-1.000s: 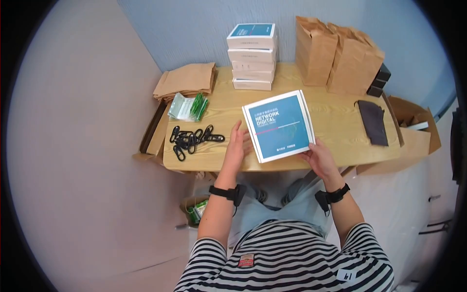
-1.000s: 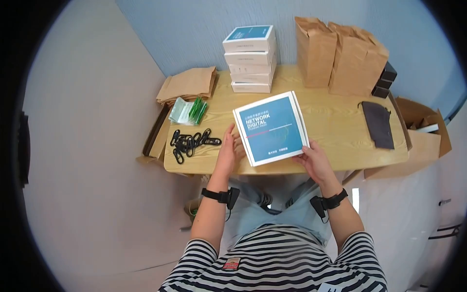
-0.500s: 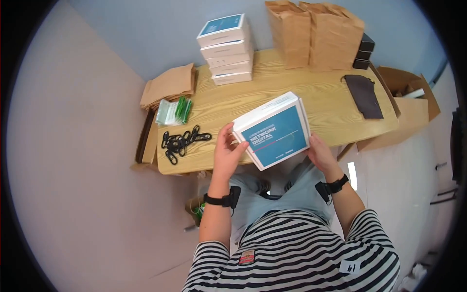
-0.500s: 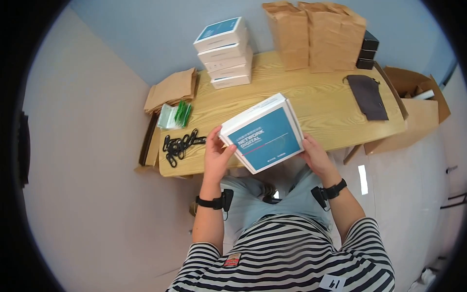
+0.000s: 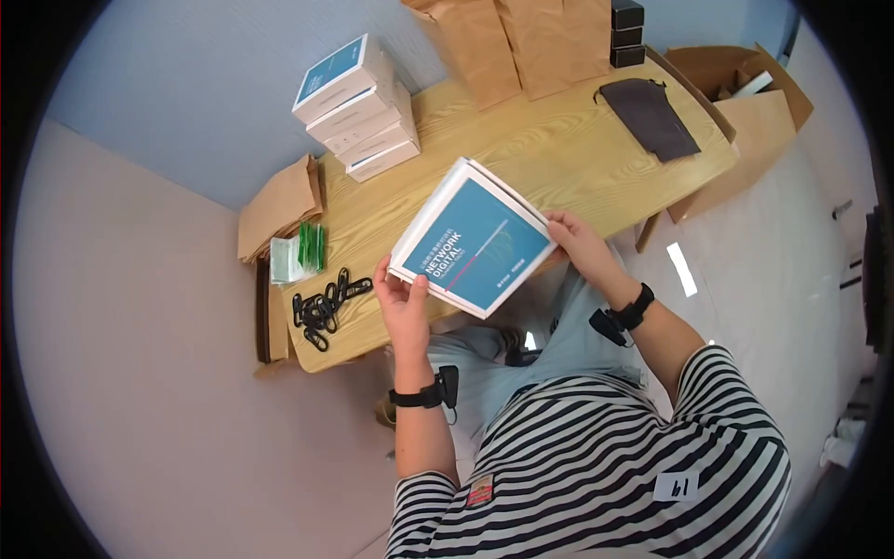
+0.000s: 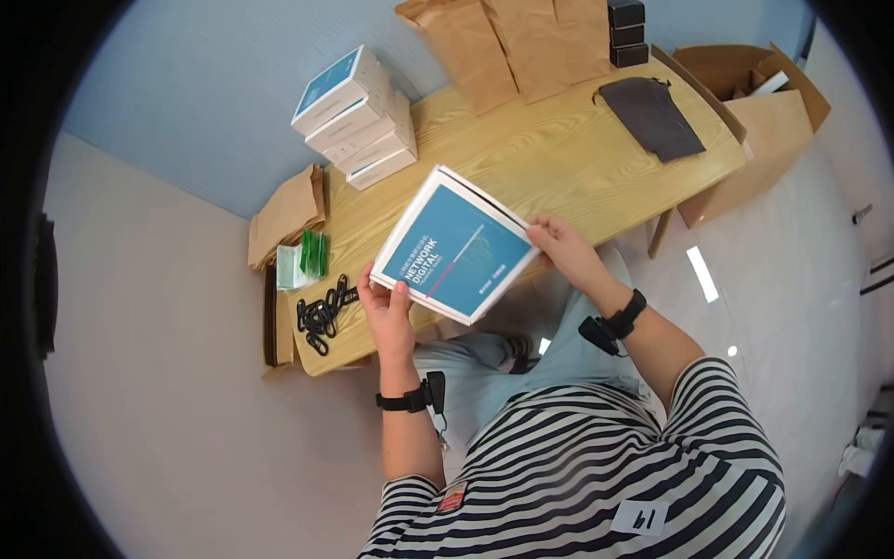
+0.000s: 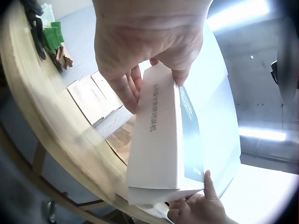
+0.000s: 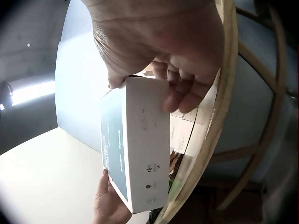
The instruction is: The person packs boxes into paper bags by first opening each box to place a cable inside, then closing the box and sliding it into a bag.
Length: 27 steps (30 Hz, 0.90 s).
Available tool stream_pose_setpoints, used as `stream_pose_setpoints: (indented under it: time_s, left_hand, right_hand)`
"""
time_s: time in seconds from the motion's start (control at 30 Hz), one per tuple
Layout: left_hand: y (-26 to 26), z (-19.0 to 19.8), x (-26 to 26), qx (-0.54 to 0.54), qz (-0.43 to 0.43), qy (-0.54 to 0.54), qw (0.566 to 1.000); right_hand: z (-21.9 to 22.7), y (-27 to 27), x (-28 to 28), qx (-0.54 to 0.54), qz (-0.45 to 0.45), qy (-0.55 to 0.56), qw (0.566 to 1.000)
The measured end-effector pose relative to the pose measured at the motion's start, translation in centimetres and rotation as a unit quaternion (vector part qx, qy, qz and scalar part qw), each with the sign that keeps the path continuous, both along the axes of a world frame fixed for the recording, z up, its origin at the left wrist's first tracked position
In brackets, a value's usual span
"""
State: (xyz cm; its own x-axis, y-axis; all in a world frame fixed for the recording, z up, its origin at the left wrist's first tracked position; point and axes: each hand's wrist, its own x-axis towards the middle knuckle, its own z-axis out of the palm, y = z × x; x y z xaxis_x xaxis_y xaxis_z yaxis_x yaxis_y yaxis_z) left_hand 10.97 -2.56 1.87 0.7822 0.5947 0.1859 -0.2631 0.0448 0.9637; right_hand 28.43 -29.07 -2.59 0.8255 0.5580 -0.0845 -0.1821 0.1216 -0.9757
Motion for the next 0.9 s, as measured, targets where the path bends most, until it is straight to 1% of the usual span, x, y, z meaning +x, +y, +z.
stream_pose_setpoints:
  time_s: [0.03,0.07,0.13,0.17,0.23,0.27,0.33,0.37,0.43,0.53,0.67,0.77,0.83,0.87,0.9]
  left_hand:
    - [0.0,-0.3,0.1,-0.016,0.012,-0.003,1.0]
    - [-0.2,-0.1,0.2,-0.014,0.01,0.0,1.0]
    - [-0.7,0.2,0.4,-0.072,0.046,0.046,0.995]
    - [-0.7,0.2,0.5,-0.071,0.047,0.046,0.995]
    - [-0.6,-0.2,0.6,-0.12,0.074,0.091,0.986]
    - [-0.4,-0.7,0.7,-0.12,0.075,0.091,0.986]
    - [0.2,-1.9,1.0,-0.087,0.092,0.146,0.981]
    - [0.2,-2.2,1.0,-0.087,0.095,0.146,0.981]
    - [0.3,-2.7,1.1,-0.101,0.085,0.145,0.981]
    - [1.0,-3.2,1.1,-0.09,0.066,0.143,0.983]
    - [1.0,-3.2,1.2,-0.084,0.059,0.146,0.984]
    - [1.4,-4.1,1.4,-0.066,0.059,0.158,0.984]
    - [1.6,-4.5,1.5,0.005,0.057,0.176,0.983]
    - [1.6,-4.6,1.6,0.006,0.056,0.175,0.983]
    - [1.6,-4.8,1.7,0.113,0.083,0.191,0.971]
  right_hand:
    - [-0.3,0.1,0.3,-0.047,-0.016,0.009,0.999]
    - [0.4,0.4,-0.1,-0.045,-0.018,0.011,0.999]
    - [2.7,1.1,-0.8,-0.02,-0.079,0.083,0.993]
    - [2.0,1.1,-0.4,-0.019,-0.078,0.084,0.993]
    - [0.4,1.3,0.4,0.074,-0.031,0.114,0.99]
    - [0.9,1.4,0.1,0.074,-0.03,0.114,0.99]
    - [2.4,1.7,-0.2,0.106,-0.034,0.161,0.981]
    - [2.8,1.6,-0.2,0.106,-0.031,0.161,0.981]
    - [3.3,1.6,-0.1,0.127,0.003,0.127,0.984]
    - [3.7,1.9,0.6,0.1,0.005,0.121,0.987]
    - [6.7,2.6,0.6,0.126,-0.019,0.131,0.983]
    - [8.5,3.6,1.0,0.156,-0.014,0.129,0.979]
    - [9.3,4.3,1.4,0.184,0.002,0.109,0.977]
    - [9.8,4.7,1.5,0.185,0.001,0.109,0.977]
    - [10.2,5.1,1.6,0.195,0.011,0.095,0.976]
